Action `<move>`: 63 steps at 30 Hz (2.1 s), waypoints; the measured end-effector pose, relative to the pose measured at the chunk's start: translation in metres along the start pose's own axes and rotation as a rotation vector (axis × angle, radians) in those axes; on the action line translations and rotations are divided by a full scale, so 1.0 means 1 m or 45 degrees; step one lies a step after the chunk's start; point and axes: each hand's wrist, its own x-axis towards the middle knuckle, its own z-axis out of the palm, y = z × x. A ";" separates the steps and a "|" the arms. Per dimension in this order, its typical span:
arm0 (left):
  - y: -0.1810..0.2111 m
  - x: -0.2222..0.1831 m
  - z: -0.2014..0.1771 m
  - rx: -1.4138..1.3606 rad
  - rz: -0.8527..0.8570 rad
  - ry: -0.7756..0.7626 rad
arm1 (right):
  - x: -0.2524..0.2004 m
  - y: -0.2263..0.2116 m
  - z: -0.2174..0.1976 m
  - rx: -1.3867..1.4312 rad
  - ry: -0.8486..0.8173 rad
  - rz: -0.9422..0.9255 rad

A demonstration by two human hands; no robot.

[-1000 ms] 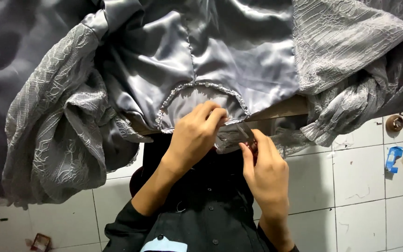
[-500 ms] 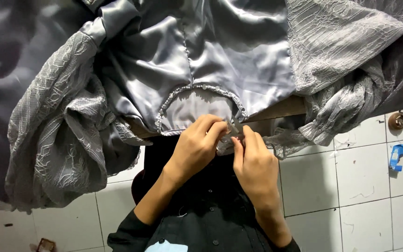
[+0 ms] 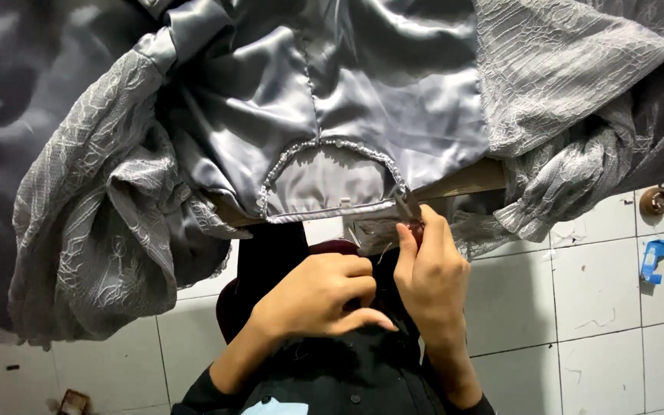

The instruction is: Inspecting and sorting dresses while trimming loose threads with a small tool in a factory setting.

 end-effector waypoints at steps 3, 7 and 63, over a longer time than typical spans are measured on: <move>-0.004 -0.008 -0.008 0.318 -0.046 0.094 | 0.001 -0.004 0.001 0.004 -0.025 0.008; -0.022 -0.022 -0.037 0.684 -0.240 0.376 | 0.000 -0.010 -0.001 0.065 -0.068 -0.027; -0.038 -0.053 -0.037 0.864 -0.292 0.567 | -0.006 0.003 0.025 0.509 -0.014 0.099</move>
